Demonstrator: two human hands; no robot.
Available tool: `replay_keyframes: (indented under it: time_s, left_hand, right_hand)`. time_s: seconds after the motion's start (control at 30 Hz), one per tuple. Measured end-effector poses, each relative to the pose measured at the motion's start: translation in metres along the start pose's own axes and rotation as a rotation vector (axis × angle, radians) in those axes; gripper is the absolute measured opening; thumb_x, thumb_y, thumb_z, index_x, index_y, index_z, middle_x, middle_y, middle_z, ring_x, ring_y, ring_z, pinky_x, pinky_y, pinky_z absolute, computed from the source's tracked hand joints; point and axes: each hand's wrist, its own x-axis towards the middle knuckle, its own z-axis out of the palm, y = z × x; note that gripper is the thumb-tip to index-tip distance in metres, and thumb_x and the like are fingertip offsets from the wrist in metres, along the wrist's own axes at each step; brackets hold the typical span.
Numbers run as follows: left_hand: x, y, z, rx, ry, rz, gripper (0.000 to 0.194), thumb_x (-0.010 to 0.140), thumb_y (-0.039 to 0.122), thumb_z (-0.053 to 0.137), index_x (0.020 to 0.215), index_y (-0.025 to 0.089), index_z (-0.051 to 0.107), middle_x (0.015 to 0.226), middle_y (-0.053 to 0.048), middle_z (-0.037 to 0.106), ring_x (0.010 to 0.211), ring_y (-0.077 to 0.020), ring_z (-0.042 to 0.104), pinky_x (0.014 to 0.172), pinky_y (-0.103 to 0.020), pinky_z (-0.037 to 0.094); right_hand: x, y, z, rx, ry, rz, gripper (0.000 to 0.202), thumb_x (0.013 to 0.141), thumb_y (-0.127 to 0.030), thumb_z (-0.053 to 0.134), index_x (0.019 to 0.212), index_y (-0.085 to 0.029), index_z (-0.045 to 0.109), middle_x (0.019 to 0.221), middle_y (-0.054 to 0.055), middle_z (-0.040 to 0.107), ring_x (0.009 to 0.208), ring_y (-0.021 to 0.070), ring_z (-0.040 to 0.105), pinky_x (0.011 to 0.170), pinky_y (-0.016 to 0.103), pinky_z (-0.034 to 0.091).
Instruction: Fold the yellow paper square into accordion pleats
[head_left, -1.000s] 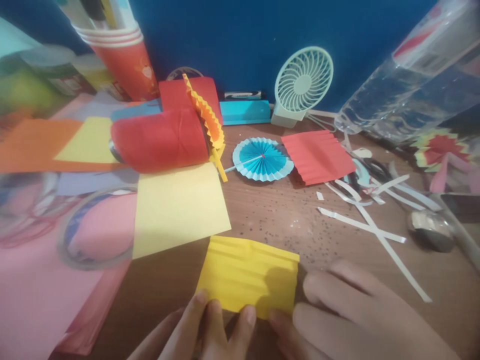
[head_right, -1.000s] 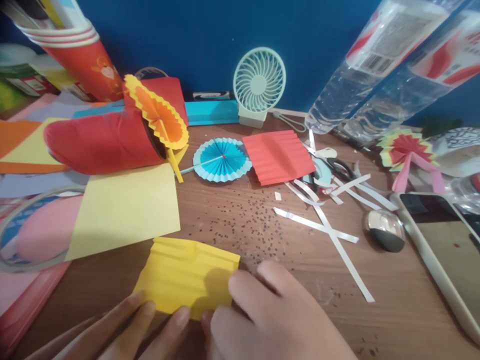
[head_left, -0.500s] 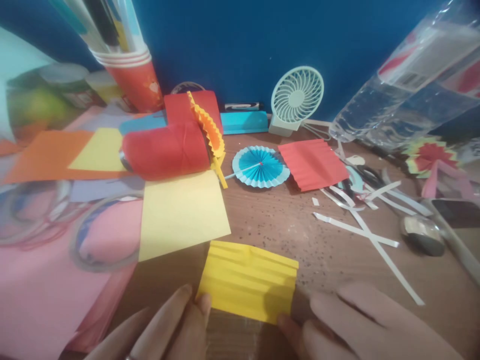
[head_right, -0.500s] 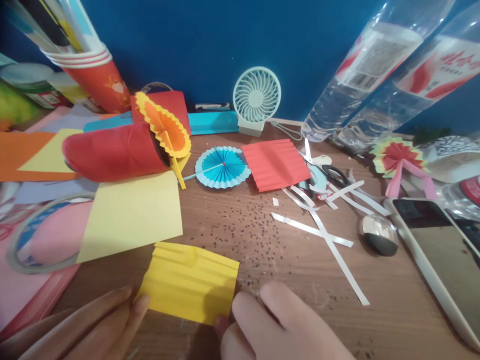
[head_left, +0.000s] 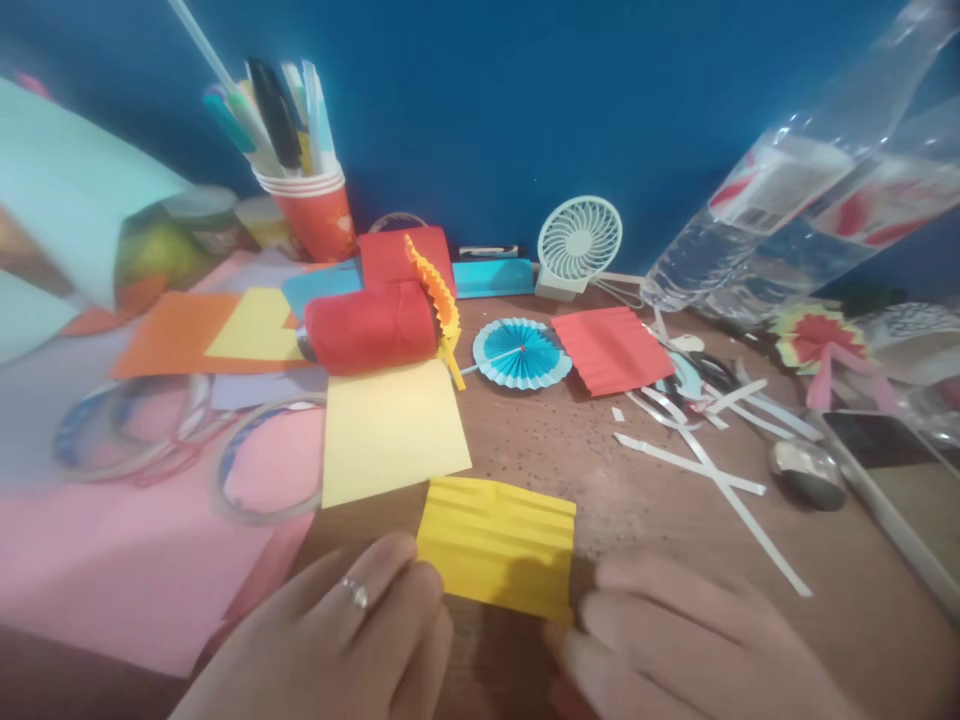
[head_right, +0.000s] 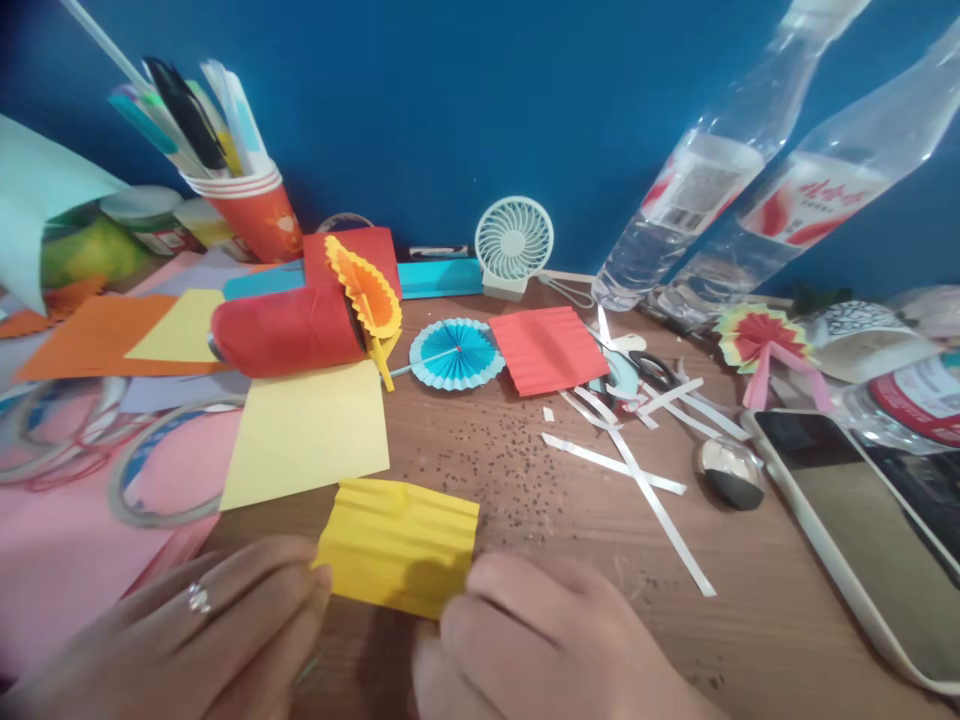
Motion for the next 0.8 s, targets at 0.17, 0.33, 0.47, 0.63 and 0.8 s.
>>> replay_keyframes:
  time_s: [0.17,0.33,0.47,0.63,0.8]
  left_hand:
    - [0.019,-0.006,-0.010,-0.060,-0.300,0.053,0.015,0.076,0.012,0.047,0.074,0.022,0.059,0.072,-0.001,0.056,0.071,-0.0214,0.049,0.062,-0.037,0.038]
    - [0.027,-0.013,-0.012,-0.185,-0.378,0.031,0.020,0.080,0.007,0.047,0.085,0.021,0.059,0.084,0.000,0.055,0.078,-0.0182,0.048,0.070,-0.034,0.038]
    - [0.034,-0.015,-0.015,-0.195,-0.331,0.091,0.018,0.086,0.012,0.042,0.081,0.018,0.058,0.080,-0.001,0.055,0.077,-0.0170,0.049,0.070,-0.031,0.039]
    - [0.038,-0.009,-0.029,-0.520,-0.355,-0.192,0.020,0.089,0.017,0.033,0.076,0.019,0.049,0.075,0.002,0.052,0.067,-0.0106,0.048,0.061,-0.022,0.038]
    - [0.039,-0.006,-0.032,-0.834,-0.451,-0.573,0.019,0.087,0.030,0.039,0.079,0.020,0.053,0.070,0.006,0.053,0.062,-0.0087,0.047,0.053,-0.018,0.036]
  right_hand:
    - [0.011,0.003,0.003,0.262,-0.010,0.066,0.018,0.088,-0.016,0.047,0.080,-0.018,0.064,0.074,0.002,0.060,0.071,0.0138,0.053,0.061,0.025,0.045]
    - [0.009,0.004,0.008,0.218,-0.027,0.054,0.019,0.087,-0.009,0.045,0.082,-0.016,0.062,0.078,0.003,0.059,0.074,0.0141,0.052,0.067,0.026,0.045]
    - [0.011,0.001,0.010,0.244,0.098,0.125,0.016,0.079,-0.006,0.047,0.072,-0.017,0.057,0.069,0.002,0.056,0.068,0.0140,0.052,0.062,0.025,0.043]
    - [0.015,-0.010,-0.006,0.525,0.153,0.356,0.015,0.072,-0.005,0.047,0.066,-0.018,0.050,0.065,-0.002,0.052,0.062,0.0113,0.051,0.054,0.021,0.040]
    - [0.015,-0.014,-0.012,0.804,0.014,0.588,0.011,0.078,-0.013,0.051,0.073,-0.019,0.060,0.068,-0.003,0.062,0.062,0.0108,0.056,0.055,0.020,0.043]
